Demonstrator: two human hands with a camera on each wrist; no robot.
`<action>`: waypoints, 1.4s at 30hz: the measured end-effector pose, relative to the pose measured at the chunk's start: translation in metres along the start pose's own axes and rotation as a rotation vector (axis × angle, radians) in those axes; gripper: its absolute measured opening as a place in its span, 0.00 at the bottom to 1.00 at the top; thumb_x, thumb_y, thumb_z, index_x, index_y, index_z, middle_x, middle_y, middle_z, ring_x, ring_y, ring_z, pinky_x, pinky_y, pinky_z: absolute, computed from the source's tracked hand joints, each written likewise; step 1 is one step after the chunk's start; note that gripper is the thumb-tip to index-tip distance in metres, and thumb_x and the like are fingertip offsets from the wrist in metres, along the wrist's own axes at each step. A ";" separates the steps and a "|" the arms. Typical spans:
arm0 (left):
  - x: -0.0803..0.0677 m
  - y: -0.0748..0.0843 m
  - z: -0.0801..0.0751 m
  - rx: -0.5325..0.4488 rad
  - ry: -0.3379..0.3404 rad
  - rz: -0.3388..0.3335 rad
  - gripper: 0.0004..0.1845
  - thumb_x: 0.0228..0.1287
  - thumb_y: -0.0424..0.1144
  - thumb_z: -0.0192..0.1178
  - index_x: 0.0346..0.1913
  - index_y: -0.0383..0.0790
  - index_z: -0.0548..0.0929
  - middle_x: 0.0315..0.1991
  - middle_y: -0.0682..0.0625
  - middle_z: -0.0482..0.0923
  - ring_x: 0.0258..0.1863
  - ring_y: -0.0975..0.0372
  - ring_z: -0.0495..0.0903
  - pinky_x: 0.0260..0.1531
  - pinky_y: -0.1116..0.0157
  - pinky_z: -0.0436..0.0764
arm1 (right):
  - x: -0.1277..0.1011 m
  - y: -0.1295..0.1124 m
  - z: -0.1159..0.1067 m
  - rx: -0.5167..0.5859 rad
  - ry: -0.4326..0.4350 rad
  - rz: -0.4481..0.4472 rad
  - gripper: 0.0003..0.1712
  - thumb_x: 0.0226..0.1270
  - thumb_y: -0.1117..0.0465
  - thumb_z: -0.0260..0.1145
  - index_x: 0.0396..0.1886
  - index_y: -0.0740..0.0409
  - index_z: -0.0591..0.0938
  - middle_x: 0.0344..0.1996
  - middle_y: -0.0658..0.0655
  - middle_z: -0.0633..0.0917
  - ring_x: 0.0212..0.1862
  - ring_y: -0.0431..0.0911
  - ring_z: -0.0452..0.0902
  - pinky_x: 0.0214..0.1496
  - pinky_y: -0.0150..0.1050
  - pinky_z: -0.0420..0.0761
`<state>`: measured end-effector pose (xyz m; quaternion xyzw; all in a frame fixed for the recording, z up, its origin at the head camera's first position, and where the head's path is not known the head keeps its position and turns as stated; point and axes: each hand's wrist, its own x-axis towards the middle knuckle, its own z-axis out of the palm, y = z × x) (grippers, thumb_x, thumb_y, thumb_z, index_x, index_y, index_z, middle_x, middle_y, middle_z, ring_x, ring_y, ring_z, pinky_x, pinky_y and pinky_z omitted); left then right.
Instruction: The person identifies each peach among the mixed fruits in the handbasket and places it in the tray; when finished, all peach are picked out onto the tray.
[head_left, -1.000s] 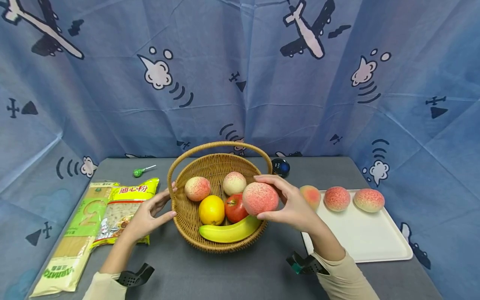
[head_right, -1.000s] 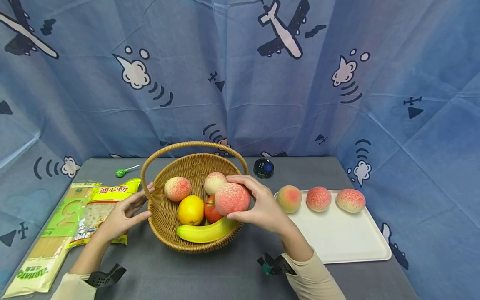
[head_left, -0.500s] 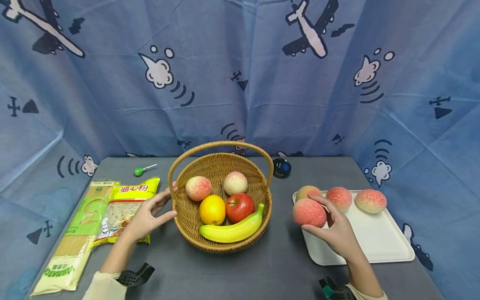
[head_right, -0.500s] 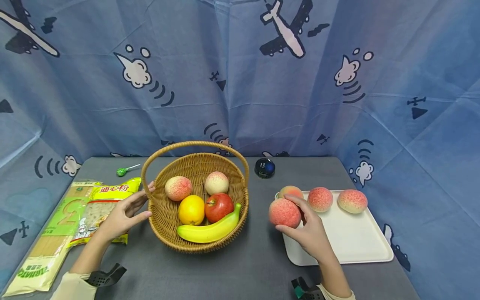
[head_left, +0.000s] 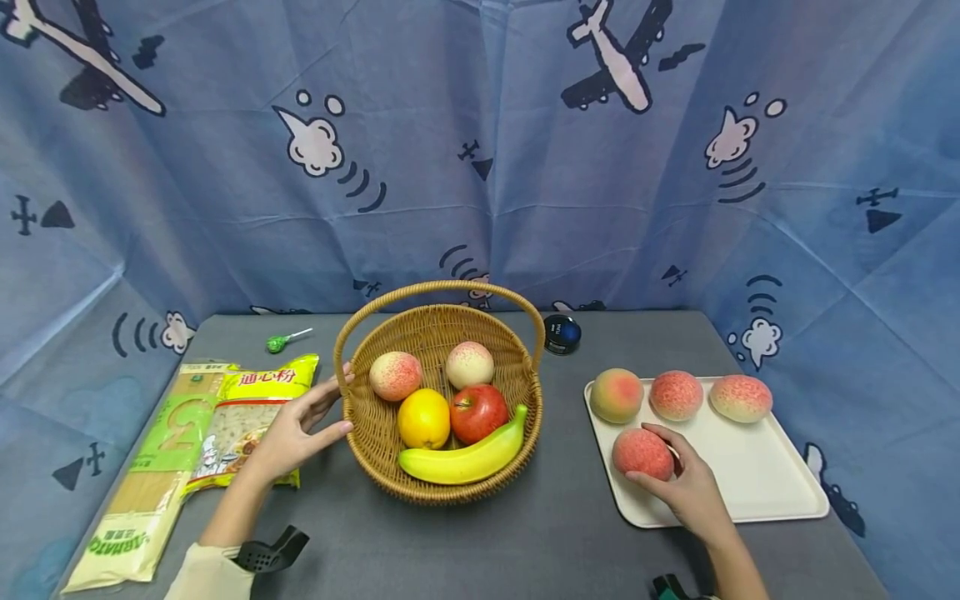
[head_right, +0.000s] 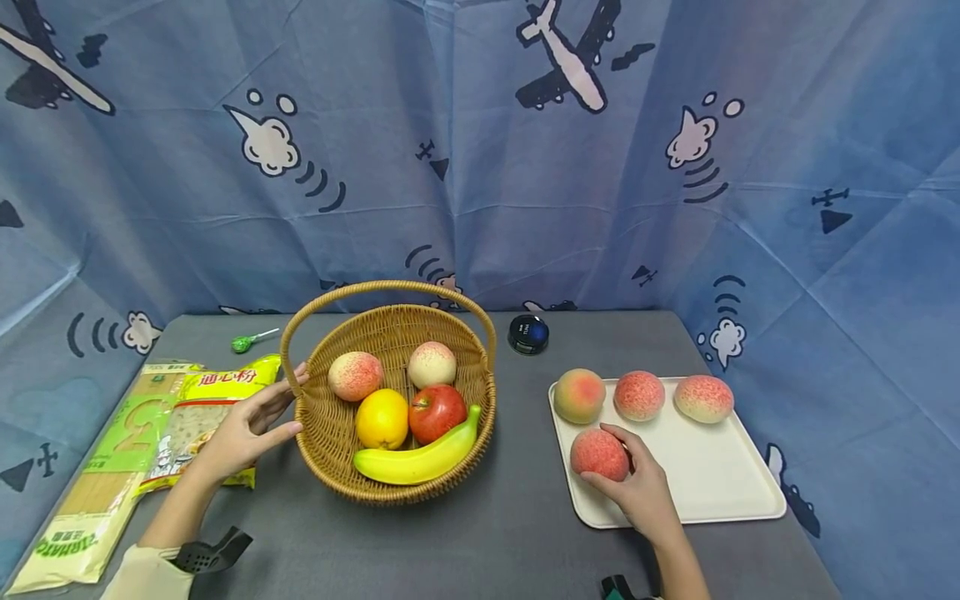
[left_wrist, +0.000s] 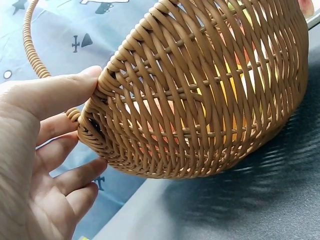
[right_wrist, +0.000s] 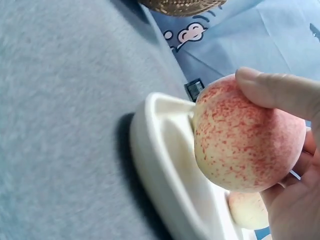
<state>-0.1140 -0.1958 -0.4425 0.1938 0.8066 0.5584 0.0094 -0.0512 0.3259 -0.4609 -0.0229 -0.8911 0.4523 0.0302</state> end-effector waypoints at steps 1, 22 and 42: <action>0.000 0.000 0.000 -0.003 0.000 0.002 0.33 0.60 0.32 0.64 0.68 0.34 0.65 0.67 0.37 0.65 0.61 0.81 0.64 0.60 0.83 0.64 | 0.000 0.002 0.001 -0.002 -0.001 -0.005 0.42 0.50 0.60 0.76 0.65 0.58 0.68 0.58 0.58 0.73 0.48 0.18 0.65 0.45 0.13 0.70; 0.000 0.000 0.000 -0.024 -0.003 -0.005 0.33 0.60 0.32 0.63 0.68 0.33 0.65 0.67 0.36 0.65 0.61 0.80 0.64 0.60 0.83 0.64 | 0.007 0.000 -0.001 -0.188 -0.118 -0.005 0.45 0.50 0.50 0.76 0.66 0.55 0.67 0.60 0.62 0.75 0.51 0.25 0.65 0.48 0.25 0.73; 0.001 -0.002 0.000 -0.037 0.003 -0.002 0.33 0.60 0.31 0.64 0.67 0.31 0.65 0.66 0.34 0.65 0.61 0.80 0.65 0.60 0.83 0.64 | 0.005 -0.023 -0.008 -0.006 -0.048 -0.179 0.47 0.52 0.65 0.74 0.70 0.63 0.60 0.67 0.70 0.64 0.72 0.35 0.52 0.61 0.08 0.51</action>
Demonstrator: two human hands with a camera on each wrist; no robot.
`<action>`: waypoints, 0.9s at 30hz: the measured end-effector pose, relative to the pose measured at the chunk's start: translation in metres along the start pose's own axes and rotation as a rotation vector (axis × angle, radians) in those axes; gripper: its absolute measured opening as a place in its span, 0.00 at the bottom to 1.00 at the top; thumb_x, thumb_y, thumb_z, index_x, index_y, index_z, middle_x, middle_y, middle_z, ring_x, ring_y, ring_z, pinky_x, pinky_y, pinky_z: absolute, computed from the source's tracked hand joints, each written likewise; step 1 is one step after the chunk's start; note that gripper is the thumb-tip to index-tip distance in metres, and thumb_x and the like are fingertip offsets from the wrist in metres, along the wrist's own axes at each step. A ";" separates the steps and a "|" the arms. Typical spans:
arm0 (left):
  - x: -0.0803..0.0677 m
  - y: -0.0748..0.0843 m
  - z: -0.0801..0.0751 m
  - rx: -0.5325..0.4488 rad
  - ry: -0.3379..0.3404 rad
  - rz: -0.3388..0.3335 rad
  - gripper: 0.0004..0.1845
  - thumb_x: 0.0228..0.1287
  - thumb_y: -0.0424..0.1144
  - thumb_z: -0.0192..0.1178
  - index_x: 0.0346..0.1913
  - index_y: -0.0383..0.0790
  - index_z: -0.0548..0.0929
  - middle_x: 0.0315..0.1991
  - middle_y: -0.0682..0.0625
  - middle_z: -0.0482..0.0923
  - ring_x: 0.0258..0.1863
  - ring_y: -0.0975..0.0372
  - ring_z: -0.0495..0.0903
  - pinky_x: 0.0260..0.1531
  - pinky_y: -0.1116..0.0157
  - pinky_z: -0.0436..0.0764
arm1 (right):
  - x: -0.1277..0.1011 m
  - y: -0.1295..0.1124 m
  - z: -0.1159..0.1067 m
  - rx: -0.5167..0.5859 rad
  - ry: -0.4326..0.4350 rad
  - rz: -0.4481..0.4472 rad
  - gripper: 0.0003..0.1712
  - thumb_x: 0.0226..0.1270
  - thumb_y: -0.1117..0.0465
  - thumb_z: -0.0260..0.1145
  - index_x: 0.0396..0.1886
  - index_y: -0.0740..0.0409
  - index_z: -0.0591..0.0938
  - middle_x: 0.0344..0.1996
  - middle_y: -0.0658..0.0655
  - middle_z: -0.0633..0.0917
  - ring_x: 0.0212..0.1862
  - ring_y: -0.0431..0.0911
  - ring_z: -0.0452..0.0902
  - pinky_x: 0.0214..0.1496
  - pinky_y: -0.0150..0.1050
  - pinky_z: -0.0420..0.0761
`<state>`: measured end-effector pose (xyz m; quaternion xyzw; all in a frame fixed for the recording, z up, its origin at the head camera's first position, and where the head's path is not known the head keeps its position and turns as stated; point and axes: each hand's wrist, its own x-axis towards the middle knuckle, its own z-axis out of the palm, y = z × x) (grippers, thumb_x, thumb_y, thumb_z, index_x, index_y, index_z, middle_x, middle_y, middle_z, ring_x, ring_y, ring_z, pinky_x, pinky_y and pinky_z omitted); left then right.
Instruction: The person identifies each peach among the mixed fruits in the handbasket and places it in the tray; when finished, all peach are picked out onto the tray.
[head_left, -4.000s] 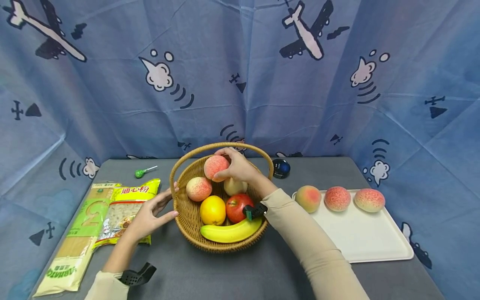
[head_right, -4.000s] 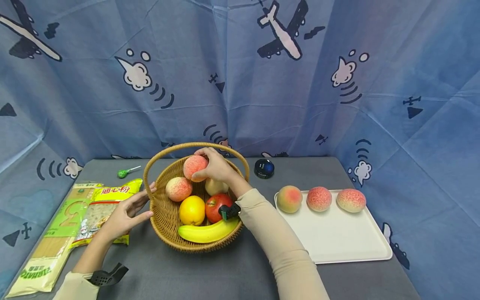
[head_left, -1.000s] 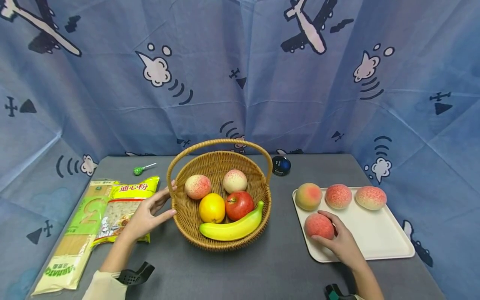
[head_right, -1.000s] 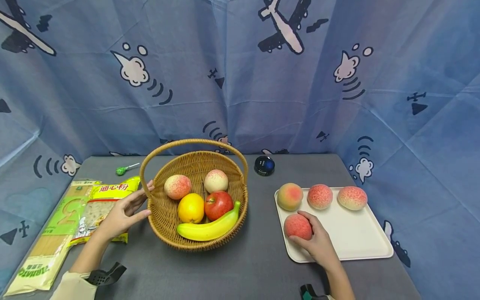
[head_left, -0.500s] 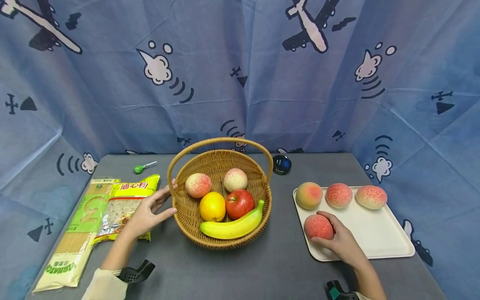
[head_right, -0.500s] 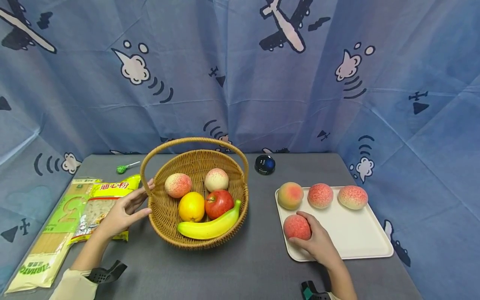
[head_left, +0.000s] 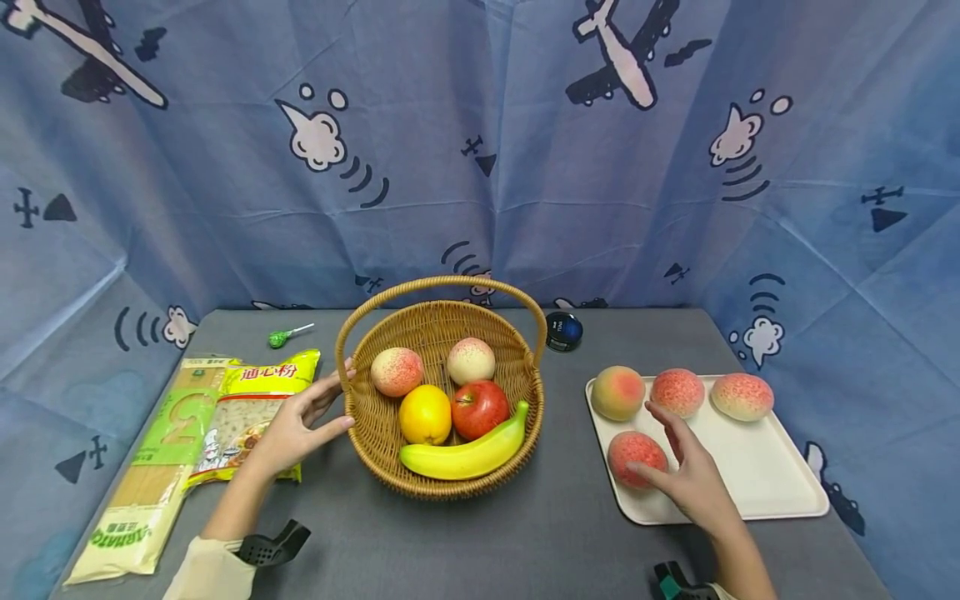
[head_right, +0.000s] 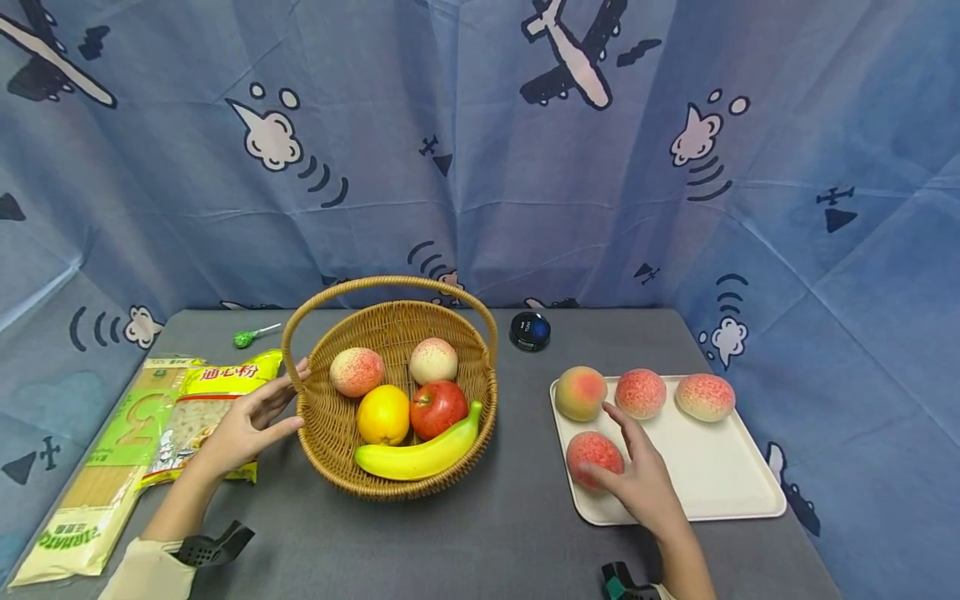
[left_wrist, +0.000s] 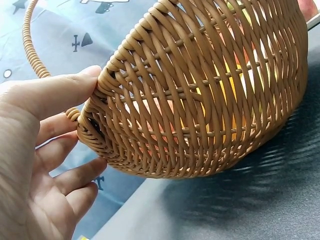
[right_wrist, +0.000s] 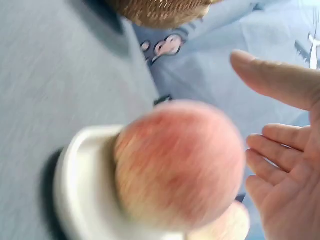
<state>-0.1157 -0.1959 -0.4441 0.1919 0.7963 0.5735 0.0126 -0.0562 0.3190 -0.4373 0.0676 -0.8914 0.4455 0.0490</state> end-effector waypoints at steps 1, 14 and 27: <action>0.000 0.000 0.000 -0.002 0.000 -0.001 0.33 0.60 0.31 0.64 0.67 0.31 0.65 0.66 0.34 0.65 0.61 0.80 0.65 0.60 0.82 0.64 | 0.001 -0.004 0.000 0.012 0.019 -0.036 0.47 0.51 0.67 0.74 0.69 0.64 0.61 0.66 0.70 0.65 0.70 0.29 0.52 0.62 0.09 0.52; -0.001 0.002 0.000 0.027 -0.007 -0.010 0.33 0.60 0.33 0.64 0.68 0.34 0.65 0.67 0.37 0.65 0.61 0.81 0.64 0.60 0.83 0.64 | 0.025 -0.076 0.013 0.226 -0.064 -0.307 0.46 0.47 0.79 0.71 0.68 0.63 0.64 0.67 0.60 0.68 0.70 0.37 0.59 0.69 0.21 0.59; -0.001 0.005 0.001 0.048 0.006 -0.038 0.33 0.60 0.35 0.64 0.68 0.34 0.65 0.66 0.37 0.66 0.59 0.82 0.64 0.59 0.84 0.64 | 0.074 -0.150 0.046 0.304 -0.298 -0.429 0.43 0.54 0.71 0.71 0.69 0.56 0.64 0.67 0.59 0.68 0.69 0.47 0.62 0.71 0.32 0.63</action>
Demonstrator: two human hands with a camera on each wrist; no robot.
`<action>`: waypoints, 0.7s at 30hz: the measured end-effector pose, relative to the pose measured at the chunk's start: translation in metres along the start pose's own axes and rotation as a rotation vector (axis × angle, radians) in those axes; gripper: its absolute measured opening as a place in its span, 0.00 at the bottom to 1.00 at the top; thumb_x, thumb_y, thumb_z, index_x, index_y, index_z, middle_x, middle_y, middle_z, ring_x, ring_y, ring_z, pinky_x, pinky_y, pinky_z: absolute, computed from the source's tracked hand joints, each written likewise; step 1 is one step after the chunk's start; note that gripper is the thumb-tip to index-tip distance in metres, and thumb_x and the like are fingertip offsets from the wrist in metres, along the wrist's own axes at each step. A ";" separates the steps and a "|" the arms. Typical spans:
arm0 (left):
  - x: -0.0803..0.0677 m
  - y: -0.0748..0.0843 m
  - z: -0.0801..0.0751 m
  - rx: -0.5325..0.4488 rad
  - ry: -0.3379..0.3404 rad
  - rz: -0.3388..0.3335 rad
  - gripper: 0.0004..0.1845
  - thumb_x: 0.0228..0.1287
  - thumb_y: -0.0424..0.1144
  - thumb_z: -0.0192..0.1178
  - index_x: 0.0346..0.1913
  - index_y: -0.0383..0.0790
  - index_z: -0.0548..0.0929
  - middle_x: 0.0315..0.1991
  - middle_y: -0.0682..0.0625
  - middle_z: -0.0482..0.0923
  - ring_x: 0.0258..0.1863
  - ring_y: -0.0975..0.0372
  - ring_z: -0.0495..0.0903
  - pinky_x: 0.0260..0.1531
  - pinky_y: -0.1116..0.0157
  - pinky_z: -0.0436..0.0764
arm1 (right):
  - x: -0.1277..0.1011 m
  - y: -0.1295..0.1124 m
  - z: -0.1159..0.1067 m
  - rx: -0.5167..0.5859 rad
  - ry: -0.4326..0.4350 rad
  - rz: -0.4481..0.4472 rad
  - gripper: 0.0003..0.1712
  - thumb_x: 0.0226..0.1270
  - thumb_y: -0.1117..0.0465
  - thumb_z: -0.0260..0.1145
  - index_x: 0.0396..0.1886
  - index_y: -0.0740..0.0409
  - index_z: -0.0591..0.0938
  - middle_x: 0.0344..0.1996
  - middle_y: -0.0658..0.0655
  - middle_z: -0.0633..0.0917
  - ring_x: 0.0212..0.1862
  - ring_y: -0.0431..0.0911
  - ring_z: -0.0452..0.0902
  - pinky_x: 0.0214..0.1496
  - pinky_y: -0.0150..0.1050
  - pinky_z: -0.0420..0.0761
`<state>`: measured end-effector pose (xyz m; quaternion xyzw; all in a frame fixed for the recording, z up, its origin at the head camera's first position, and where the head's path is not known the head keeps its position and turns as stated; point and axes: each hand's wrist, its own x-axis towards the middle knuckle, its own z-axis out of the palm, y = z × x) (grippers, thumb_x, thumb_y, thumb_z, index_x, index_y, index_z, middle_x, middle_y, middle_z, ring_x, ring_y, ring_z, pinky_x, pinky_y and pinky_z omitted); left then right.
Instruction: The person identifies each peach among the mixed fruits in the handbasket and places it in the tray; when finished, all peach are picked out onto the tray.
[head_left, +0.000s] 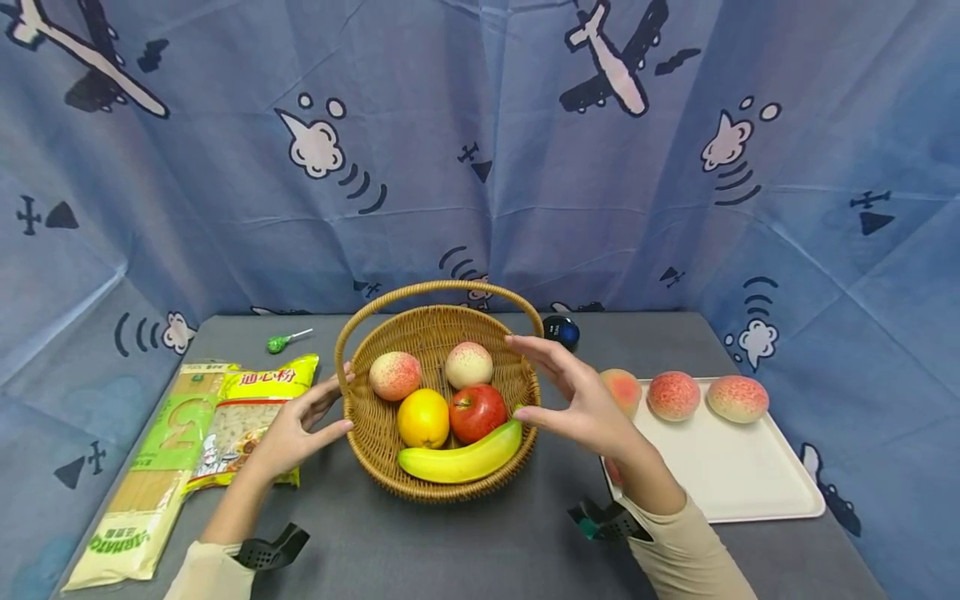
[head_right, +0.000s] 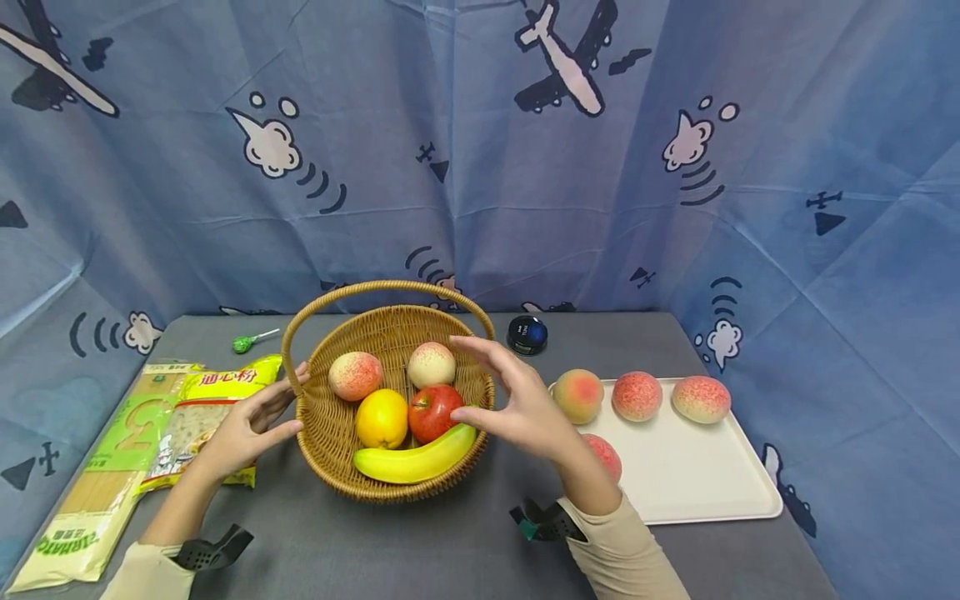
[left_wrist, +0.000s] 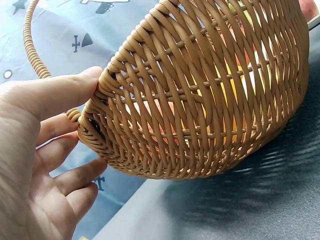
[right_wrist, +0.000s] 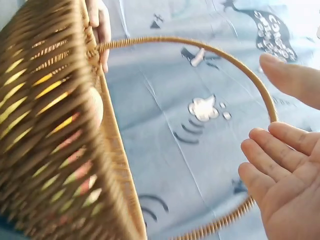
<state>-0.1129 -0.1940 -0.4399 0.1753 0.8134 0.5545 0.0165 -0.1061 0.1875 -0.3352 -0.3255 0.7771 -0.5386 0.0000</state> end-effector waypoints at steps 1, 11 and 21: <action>0.000 0.000 0.000 0.001 0.000 -0.001 0.33 0.60 0.35 0.65 0.68 0.34 0.65 0.66 0.37 0.66 0.59 0.82 0.64 0.59 0.84 0.64 | 0.008 -0.001 0.003 0.003 -0.013 -0.006 0.42 0.54 0.70 0.71 0.68 0.57 0.65 0.67 0.59 0.69 0.68 0.48 0.64 0.71 0.32 0.64; 0.000 -0.002 0.000 0.005 -0.003 -0.006 0.34 0.61 0.36 0.64 0.68 0.34 0.65 0.67 0.37 0.65 0.60 0.82 0.64 0.59 0.84 0.63 | 0.076 0.008 0.027 0.068 -0.144 0.015 0.38 0.57 0.63 0.71 0.67 0.60 0.67 0.65 0.57 0.71 0.68 0.47 0.65 0.71 0.40 0.66; -0.001 0.000 0.000 0.015 -0.003 -0.018 0.34 0.61 0.37 0.65 0.68 0.34 0.65 0.67 0.38 0.66 0.62 0.76 0.65 0.58 0.83 0.64 | 0.118 0.032 0.054 0.086 -0.240 0.103 0.35 0.60 0.64 0.69 0.67 0.60 0.66 0.65 0.63 0.69 0.69 0.49 0.63 0.72 0.43 0.63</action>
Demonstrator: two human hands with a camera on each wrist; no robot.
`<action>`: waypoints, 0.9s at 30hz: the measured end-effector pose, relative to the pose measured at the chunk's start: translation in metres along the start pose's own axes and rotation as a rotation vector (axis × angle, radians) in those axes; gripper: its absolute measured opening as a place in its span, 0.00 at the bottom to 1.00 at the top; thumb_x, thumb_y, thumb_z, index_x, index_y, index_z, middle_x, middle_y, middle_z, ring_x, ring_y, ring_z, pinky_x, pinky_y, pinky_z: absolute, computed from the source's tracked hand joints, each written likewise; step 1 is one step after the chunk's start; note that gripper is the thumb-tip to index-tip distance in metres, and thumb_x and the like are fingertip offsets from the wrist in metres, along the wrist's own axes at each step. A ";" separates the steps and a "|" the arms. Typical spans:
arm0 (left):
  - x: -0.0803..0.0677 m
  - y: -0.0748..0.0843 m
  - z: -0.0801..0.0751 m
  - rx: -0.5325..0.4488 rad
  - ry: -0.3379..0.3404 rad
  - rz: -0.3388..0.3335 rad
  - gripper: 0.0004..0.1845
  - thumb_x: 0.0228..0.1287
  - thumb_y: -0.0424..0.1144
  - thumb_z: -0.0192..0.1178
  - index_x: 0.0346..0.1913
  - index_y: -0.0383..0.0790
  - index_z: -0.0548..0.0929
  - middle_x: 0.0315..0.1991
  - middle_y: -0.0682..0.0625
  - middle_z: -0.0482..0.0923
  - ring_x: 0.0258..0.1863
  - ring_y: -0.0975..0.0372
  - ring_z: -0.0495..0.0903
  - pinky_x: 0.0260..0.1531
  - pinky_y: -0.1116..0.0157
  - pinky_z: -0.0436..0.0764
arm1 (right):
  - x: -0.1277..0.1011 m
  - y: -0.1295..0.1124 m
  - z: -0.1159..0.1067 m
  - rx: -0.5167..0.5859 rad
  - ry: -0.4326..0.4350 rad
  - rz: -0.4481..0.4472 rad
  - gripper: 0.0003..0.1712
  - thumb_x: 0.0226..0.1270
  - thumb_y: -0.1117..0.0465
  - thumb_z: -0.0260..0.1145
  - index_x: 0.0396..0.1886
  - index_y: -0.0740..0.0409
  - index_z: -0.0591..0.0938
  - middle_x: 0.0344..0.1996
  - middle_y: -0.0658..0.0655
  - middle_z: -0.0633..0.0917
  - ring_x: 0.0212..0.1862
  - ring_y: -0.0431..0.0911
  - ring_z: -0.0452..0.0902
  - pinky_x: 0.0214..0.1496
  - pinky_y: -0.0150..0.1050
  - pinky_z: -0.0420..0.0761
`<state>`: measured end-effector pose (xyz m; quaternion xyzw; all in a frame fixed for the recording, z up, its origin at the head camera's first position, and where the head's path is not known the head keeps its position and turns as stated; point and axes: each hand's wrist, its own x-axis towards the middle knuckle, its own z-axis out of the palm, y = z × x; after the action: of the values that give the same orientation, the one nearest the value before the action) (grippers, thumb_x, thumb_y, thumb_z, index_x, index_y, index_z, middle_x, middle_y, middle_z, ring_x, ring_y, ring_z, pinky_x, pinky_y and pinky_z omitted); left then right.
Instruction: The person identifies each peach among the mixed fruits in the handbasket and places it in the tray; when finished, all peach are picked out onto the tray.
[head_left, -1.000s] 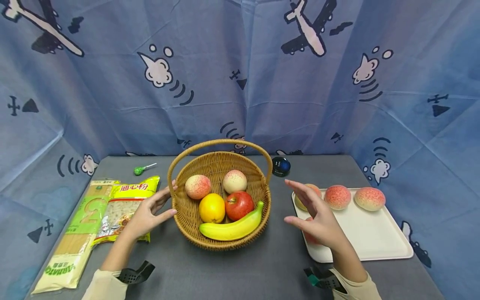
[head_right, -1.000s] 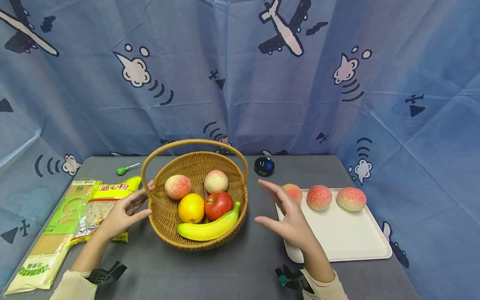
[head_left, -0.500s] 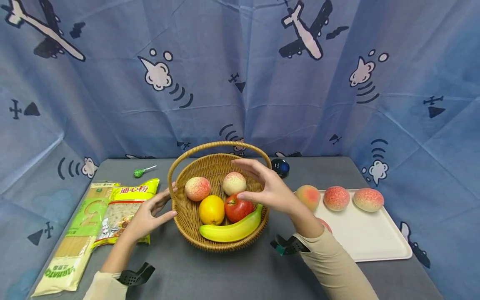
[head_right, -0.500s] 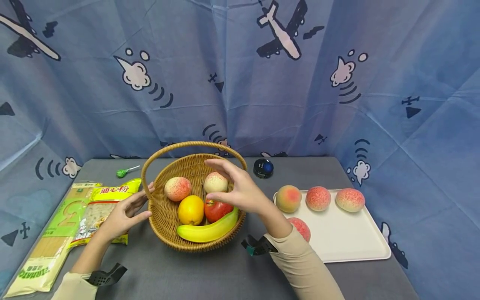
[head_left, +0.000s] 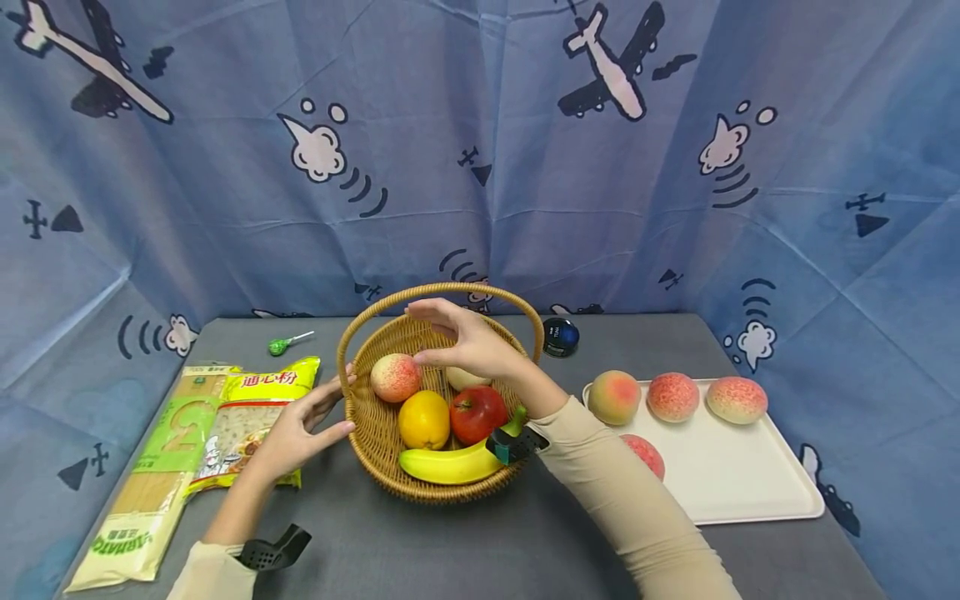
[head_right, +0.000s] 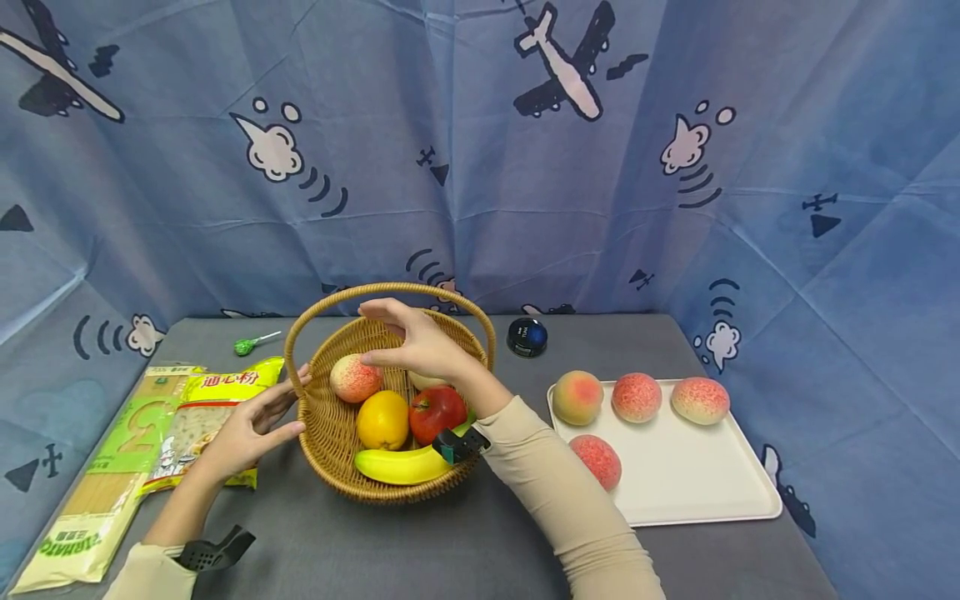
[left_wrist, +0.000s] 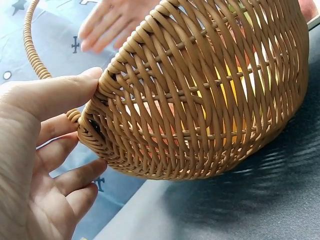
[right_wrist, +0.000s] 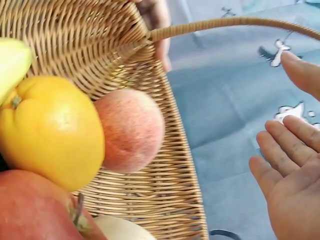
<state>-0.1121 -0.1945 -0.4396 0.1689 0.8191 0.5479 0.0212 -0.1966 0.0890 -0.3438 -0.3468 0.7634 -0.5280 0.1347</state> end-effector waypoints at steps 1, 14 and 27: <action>0.000 0.000 0.000 -0.001 0.000 -0.001 0.34 0.60 0.37 0.65 0.68 0.34 0.65 0.67 0.38 0.66 0.62 0.75 0.65 0.59 0.83 0.64 | 0.004 0.003 0.002 0.002 -0.007 0.002 0.35 0.60 0.64 0.69 0.66 0.61 0.66 0.65 0.64 0.70 0.69 0.49 0.63 0.73 0.44 0.63; 0.002 0.000 0.001 0.002 -0.006 0.021 0.32 0.60 0.36 0.65 0.67 0.35 0.67 0.66 0.38 0.66 0.64 0.70 0.66 0.60 0.82 0.64 | 0.027 0.033 0.016 0.031 -0.123 0.146 0.37 0.59 0.63 0.70 0.67 0.63 0.65 0.66 0.61 0.69 0.69 0.53 0.62 0.72 0.51 0.63; 0.001 0.000 0.002 0.013 0.006 0.027 0.33 0.60 0.35 0.65 0.68 0.34 0.66 0.66 0.37 0.66 0.66 0.51 0.66 0.59 0.83 0.63 | 0.029 0.051 0.024 -0.034 -0.148 0.268 0.37 0.55 0.64 0.72 0.65 0.60 0.69 0.65 0.56 0.72 0.68 0.48 0.63 0.73 0.44 0.62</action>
<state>-0.1132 -0.1926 -0.4402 0.1786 0.8201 0.5435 0.0102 -0.2235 0.0626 -0.3943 -0.2822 0.7995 -0.4654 0.2541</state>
